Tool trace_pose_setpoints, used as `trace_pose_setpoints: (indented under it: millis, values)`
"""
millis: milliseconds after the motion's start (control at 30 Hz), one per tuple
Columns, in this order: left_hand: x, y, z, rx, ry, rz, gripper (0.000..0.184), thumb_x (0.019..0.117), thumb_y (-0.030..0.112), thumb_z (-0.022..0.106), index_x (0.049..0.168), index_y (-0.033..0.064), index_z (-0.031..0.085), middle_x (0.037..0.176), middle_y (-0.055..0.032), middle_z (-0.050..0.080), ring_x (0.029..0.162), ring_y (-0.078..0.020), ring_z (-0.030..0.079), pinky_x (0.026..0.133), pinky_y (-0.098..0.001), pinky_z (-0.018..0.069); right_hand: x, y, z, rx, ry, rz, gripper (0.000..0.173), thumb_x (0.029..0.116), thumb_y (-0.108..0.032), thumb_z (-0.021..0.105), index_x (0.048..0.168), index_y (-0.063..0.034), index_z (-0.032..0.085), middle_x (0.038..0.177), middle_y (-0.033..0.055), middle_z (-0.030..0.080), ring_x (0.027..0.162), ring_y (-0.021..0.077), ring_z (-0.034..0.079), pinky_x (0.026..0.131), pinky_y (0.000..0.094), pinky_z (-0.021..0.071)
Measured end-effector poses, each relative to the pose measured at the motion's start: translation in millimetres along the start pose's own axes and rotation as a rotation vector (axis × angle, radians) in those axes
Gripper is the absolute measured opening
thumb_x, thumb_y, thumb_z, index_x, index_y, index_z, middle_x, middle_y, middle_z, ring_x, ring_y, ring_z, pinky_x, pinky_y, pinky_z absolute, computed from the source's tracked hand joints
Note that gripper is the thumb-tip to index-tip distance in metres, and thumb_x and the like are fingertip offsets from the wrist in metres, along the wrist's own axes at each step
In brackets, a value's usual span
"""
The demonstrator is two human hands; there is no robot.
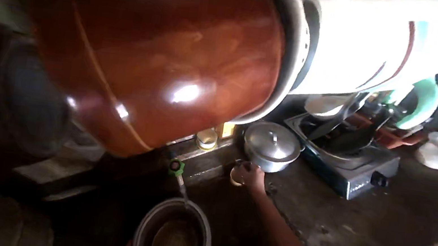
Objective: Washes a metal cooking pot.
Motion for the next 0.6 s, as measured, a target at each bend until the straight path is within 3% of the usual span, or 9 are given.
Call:
trace_pose_setpoints:
  millis: [100,133,200,267,333,367,467,533,600]
  values:
    - [-2,9,14,-0.073,-0.009,-0.040,0.042,0.1030,0.010,0.059,0.142,-0.0065,0.054,0.134,-0.0296,0.061,0.122,-0.0383,0.061,0.106,-0.0528,0.0479,-3,7,-6,-0.019,0.128,-0.010,0.052,0.0990,-0.023,0.066,0.145,-0.0006,0.055,0.144,0.0279,0.056,0.132,0.0413,0.056,0.111,0.0542,0.0450]
    - [-1,11,19,-0.097,-0.010,-0.063,0.043,0.1028,0.009,0.059,0.142,-0.0064,0.054,0.134,-0.0300,0.061,0.122,-0.0391,0.061,0.106,-0.0533,0.0477,-9,6,-5,-0.009,0.207,-0.065,0.054,0.0980,-0.021,0.067,0.146,0.0001,0.054,0.148,0.0301,0.050,0.135,0.0432,0.053,0.112,0.0530,0.0450]
    - [1,14,28,-0.132,-0.011,-0.085,0.042,0.1020,0.007,0.059,0.142,-0.0063,0.054,0.132,-0.0304,0.062,0.121,-0.0402,0.061,0.105,-0.0545,0.0480,-31,3,4,0.019,0.256,-0.207,0.042,0.0968,-0.016,0.066,0.135,0.0030,0.064,0.138,0.0319,0.058,0.125,0.0440,0.060,0.106,0.0528,0.0493]
    - [1,18,35,-0.209,-0.028,-0.109,0.039,0.1023,0.008,0.060,0.139,-0.0055,0.056,0.129,-0.0291,0.063,0.115,-0.0374,0.063,0.100,-0.0531,0.0506,-58,0,15,0.071,-0.038,-0.159,0.038,0.1020,-0.023,0.063,0.131,0.0011,0.066,0.129,0.0255,0.067,0.120,0.0385,0.065,0.106,0.0527,0.0496]
    - [1,26,43,-0.287,-0.051,-0.116,0.038,0.1028,0.008,0.060,0.138,-0.0048,0.058,0.130,-0.0276,0.063,0.115,-0.0352,0.063,0.100,-0.0518,0.0515,-81,10,35,0.347,-0.429,0.005,0.047,0.1058,-0.026,0.058,0.144,0.0006,0.055,0.141,0.0207,0.061,0.128,0.0292,0.060,0.109,0.0452,0.0471]
    - [2,29,47,-0.301,-0.066,-0.093,0.037,0.1031,0.009,0.059,0.138,-0.0048,0.058,0.130,-0.0270,0.064,0.116,-0.0343,0.063,0.101,-0.0510,0.0510,-94,16,46,0.535,-0.529,0.097,0.046,0.1065,-0.020,0.055,0.148,0.0005,0.049,0.142,0.0180,0.059,0.126,0.0234,0.059,0.106,0.0405,0.0481]
    - [15,38,55,-0.107,-0.131,0.038,0.039,0.1065,0.020,0.056,0.140,-0.0001,0.059,0.132,-0.0236,0.065,0.122,-0.0339,0.063,0.107,-0.0522,0.0484,-124,27,63,0.861,-0.436,0.263,0.033,0.0988,-0.003,0.046,0.129,0.0013,0.058,0.102,0.0105,0.069,0.086,0.0140,0.068,0.077,0.0342,0.0593]
    - [19,53,58,0.175,-0.114,0.154,0.042,0.1078,0.028,0.054,0.143,0.0055,0.058,0.135,-0.0210,0.064,0.124,-0.0364,0.063,0.106,-0.0559,0.0481,-132,29,60,0.827,-0.332,0.275,0.032,0.0934,0.004,0.048,0.123,0.0035,0.061,0.094,0.0104,0.067,0.077,0.0140,0.065,0.070,0.0334,0.0574]
    - [17,78,72,0.391,-0.098,0.297,0.040,0.1052,0.024,0.056,0.140,0.0052,0.062,0.141,-0.0234,0.059,0.128,-0.0407,0.058,0.108,-0.0565,0.0462,-136,24,56,0.799,-0.246,0.258,0.033,0.0893,0.008,0.051,0.120,0.0043,0.063,0.095,0.0119,0.067,0.078,0.0149,0.065,0.069,0.0335,0.0569]
Point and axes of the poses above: each hand's wrist, its own x-axis towards the middle knuckle, its own z-axis out of the palm, y = z × x, the point moved 1 cm from there along x, towards the middle knuckle
